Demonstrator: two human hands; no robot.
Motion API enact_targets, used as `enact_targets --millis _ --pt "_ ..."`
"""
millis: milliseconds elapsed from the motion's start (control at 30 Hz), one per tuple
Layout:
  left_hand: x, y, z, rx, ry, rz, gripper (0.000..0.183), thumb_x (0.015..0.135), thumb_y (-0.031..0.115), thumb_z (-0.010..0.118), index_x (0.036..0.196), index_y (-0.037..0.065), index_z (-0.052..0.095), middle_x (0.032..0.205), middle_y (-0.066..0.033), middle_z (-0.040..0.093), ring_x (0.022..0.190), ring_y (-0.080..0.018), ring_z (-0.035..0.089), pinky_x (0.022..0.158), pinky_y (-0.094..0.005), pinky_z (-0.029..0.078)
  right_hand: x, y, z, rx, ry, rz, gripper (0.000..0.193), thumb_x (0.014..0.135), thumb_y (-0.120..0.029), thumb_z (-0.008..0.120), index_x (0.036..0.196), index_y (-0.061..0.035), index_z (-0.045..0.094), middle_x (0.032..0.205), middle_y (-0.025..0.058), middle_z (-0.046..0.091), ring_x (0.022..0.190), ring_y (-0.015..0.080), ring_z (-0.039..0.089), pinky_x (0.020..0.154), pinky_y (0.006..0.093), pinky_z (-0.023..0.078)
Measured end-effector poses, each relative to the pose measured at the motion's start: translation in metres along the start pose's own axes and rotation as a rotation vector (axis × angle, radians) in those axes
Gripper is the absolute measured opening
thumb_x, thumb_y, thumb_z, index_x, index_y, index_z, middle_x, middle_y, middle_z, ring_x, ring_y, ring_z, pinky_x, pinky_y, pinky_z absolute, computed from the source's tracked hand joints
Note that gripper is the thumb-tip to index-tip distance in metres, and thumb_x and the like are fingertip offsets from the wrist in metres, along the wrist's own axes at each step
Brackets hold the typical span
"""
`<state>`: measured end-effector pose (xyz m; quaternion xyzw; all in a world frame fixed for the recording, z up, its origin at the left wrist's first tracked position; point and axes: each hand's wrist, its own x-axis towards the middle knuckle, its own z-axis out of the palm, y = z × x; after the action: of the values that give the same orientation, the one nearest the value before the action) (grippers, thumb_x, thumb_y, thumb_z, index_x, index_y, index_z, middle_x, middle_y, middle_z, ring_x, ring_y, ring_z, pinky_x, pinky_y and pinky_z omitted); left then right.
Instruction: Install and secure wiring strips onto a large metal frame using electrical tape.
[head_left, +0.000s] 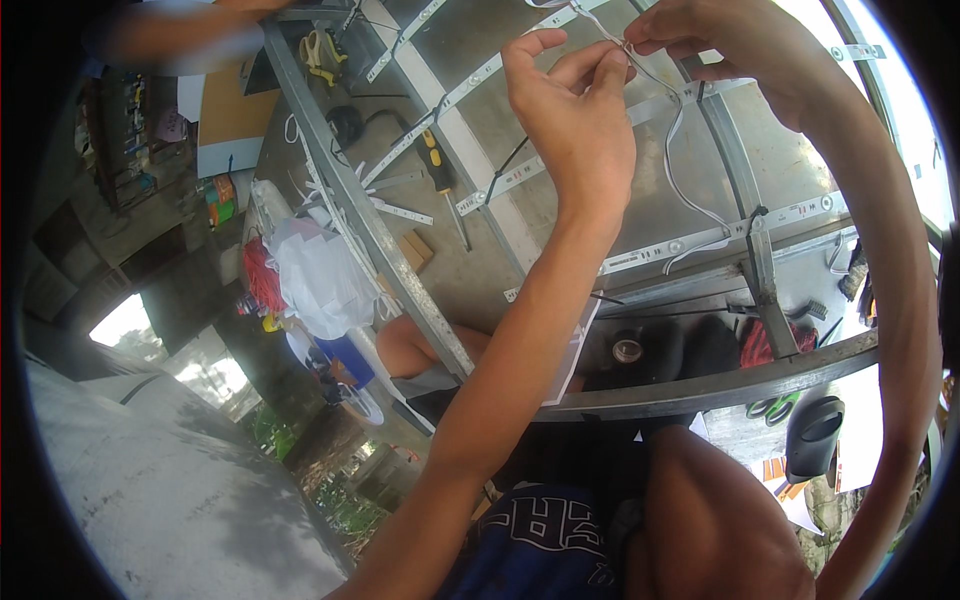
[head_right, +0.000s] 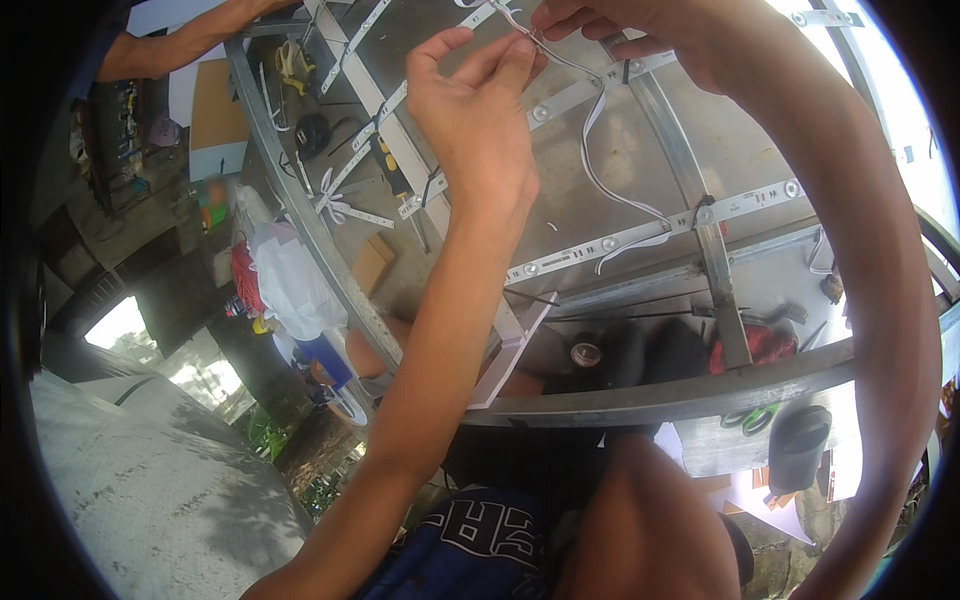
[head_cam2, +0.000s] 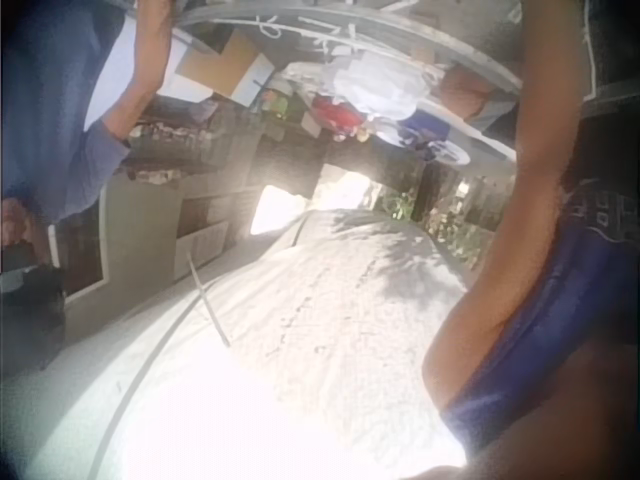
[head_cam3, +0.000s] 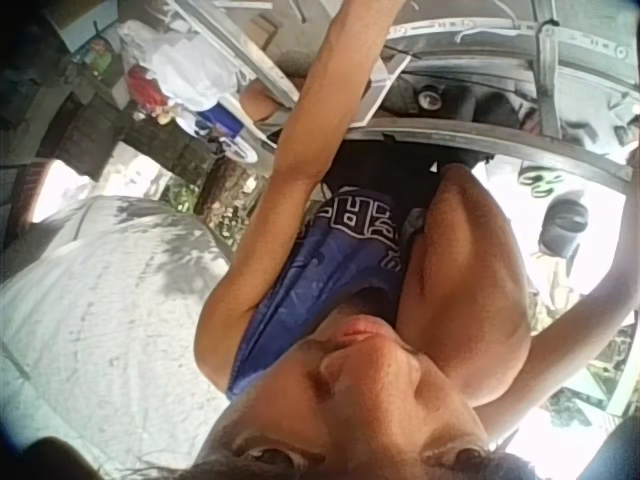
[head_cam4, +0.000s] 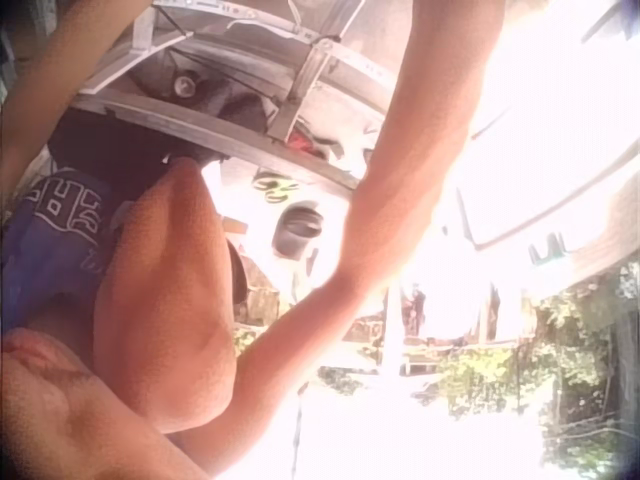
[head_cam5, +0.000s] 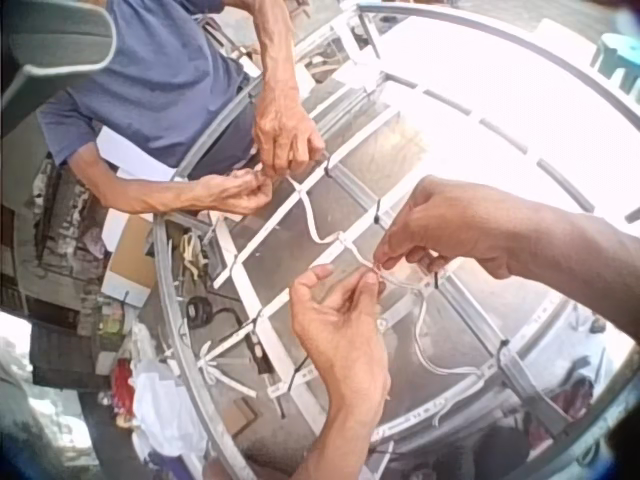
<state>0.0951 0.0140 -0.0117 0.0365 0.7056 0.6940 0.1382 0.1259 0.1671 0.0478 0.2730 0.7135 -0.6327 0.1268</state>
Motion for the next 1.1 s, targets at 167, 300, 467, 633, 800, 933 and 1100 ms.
enact_targets --millis 167,300,467,633,800,933,1100 --pt "0.002 0.002 0.000 -0.115 0.013 -0.091 0.044 0.087 -0.009 0.064 0.120 -0.002 0.036 0.097 -0.0219 0.069 0.085 -0.0224 0.069 0.081 -0.0292 0.052 -0.001 -0.010 0.007 -0.022 0.073 0.110 0.018 0.087 -0.012 0.064 0.090 0.0018 0.075 0.074 0.0062 0.061 0.070 0.0150 0.053 0.065 0.0287 0.044" --pt "0.004 0.001 -0.001 -0.165 -0.006 -0.109 0.051 0.084 -0.008 0.068 0.122 -0.004 0.035 0.100 -0.0233 0.068 0.087 -0.0247 0.068 0.083 -0.0318 0.053 0.004 -0.003 0.006 0.008 0.063 0.086 0.018 0.087 -0.012 0.064 0.089 0.0022 0.075 0.074 0.0063 0.062 0.071 0.0151 0.053 0.065 0.0289 0.043" --pt "0.009 -0.002 -0.002 -0.160 -0.036 -0.087 0.058 0.080 -0.007 0.073 0.123 -0.006 0.035 0.101 -0.0231 0.068 0.085 -0.0256 0.067 0.082 -0.0330 0.054 0.007 0.002 0.002 0.013 0.046 0.069 0.018 0.088 -0.012 0.065 0.089 0.0022 0.075 0.076 0.0073 0.063 0.074 0.0159 0.054 0.067 0.0308 0.044" --pt "0.011 -0.005 -0.002 -0.062 -0.034 -0.048 0.050 0.083 -0.005 0.070 0.120 -0.005 0.035 0.094 -0.0217 0.069 0.086 -0.0228 0.066 0.083 -0.0296 0.050 -0.017 -0.008 0.023 -0.165 0.238 -0.081 0.021 0.089 -0.014 0.064 0.093 0.0024 0.075 0.085 0.0108 0.067 0.080 0.0181 0.059 0.072 0.0315 0.049" --pt "0.010 -0.004 0.002 0.017 -0.036 -0.005 0.053 0.081 -0.006 0.071 0.120 -0.006 0.036 0.094 -0.0217 0.070 0.085 -0.0226 0.067 0.081 -0.0305 0.051 0.000 -0.008 0.002 -0.188 0.017 -0.005 0.024 0.089 -0.017 0.065 0.099 0.0027 0.075 0.085 0.0108 0.071 0.082 0.0171 0.063 0.071 0.0292 0.052" --pt "0.006 0.001 0.001 -0.002 -0.019 -0.053 0.054 0.082 -0.007 0.072 0.122 -0.006 0.036 0.098 -0.0228 0.069 0.083 -0.0233 0.067 0.082 -0.0326 0.052 0.011 0.010 0.005 -0.064 0.027 -0.032 0.021 0.088 -0.014 0.066 0.097 0.0028 0.075 0.082 0.0100 0.071 0.077 0.0162 0.063 0.067 0.0275 0.051" --pt "0.004 0.001 0.000 -0.102 -0.023 -0.086 0.049 0.083 -0.008 0.070 0.120 -0.005 0.037 0.100 -0.0223 0.069 0.088 -0.0230 0.067 0.083 -0.0308 0.052 0.022 0.020 0.005 0.034 0.000 -0.050 0.015 0.089 -0.008 0.067 0.091 0.0043 0.073 0.081 0.0114 0.070 0.072 0.0173 0.067 0.065 0.0275 0.056"
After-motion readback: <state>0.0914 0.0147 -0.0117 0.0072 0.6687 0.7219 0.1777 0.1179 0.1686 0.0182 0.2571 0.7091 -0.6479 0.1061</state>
